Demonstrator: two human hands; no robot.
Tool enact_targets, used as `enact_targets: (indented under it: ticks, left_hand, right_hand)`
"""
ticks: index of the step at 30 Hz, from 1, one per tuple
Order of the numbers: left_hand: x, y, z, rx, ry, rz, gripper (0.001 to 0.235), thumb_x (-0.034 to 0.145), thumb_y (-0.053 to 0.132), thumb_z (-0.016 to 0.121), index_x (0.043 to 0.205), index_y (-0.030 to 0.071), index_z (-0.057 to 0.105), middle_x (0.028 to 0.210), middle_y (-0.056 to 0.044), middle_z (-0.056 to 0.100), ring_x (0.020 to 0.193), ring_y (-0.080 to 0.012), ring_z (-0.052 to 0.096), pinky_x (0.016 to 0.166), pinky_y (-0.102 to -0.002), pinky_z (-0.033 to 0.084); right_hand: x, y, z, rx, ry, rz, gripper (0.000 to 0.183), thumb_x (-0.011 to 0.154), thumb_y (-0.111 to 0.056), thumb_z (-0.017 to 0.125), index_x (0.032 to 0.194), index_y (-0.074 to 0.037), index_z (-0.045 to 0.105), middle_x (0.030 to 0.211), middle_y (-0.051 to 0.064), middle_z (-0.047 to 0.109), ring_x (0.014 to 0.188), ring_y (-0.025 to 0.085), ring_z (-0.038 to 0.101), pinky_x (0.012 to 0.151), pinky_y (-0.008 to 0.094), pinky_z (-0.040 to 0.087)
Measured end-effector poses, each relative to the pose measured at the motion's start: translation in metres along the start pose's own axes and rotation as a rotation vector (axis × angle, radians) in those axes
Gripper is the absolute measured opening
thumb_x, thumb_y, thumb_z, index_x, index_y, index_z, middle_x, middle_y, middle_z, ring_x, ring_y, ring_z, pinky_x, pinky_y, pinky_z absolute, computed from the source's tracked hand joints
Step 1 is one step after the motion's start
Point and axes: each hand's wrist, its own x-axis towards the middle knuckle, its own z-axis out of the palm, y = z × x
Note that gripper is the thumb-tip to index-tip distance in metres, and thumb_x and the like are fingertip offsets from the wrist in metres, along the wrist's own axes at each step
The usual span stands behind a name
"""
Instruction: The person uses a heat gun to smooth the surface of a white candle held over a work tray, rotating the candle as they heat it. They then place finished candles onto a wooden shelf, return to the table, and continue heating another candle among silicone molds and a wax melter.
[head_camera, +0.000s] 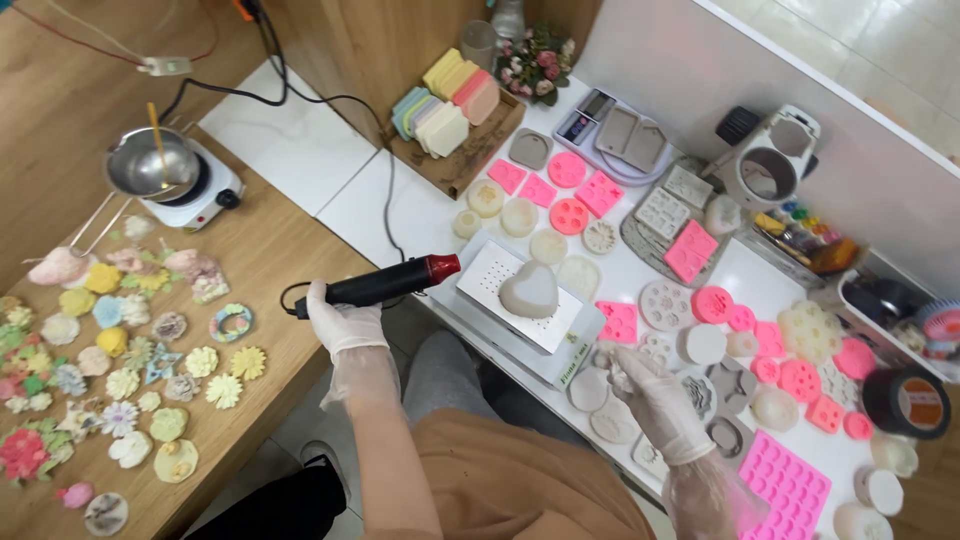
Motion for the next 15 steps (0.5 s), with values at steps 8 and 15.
enact_targets:
  ticks: [8,15]
  left_hand:
    - [0.093,0.030,-0.018,-0.038,-0.057,0.202,0.056,0.089,0.031,0.077,0.132,0.003,0.055,0.133,-0.014,0.059,0.118,-0.0316,0.059,0.102,-0.057,0.055]
    - [0.157,0.056,0.028,0.057,0.130,0.213,0.066,0.090,0.041,0.071,0.144,0.009,0.050,0.140,-0.012,0.057,0.124,-0.0358,0.058,0.102,-0.065,0.052]
  right_hand:
    - [0.025,0.013,-0.046,0.144,0.115,0.074,0.032,0.097,-0.024,0.064,0.122,-0.004,0.068,0.099,0.002,0.069,0.074,0.005,0.055,0.066,0.020,0.047]
    - [0.041,0.004,-0.038,0.403,0.165,0.076,0.032,0.099,-0.028,0.060,0.123,-0.007,0.065,0.093,-0.002,0.066,0.072,0.006,0.055,0.062,0.020,0.046]
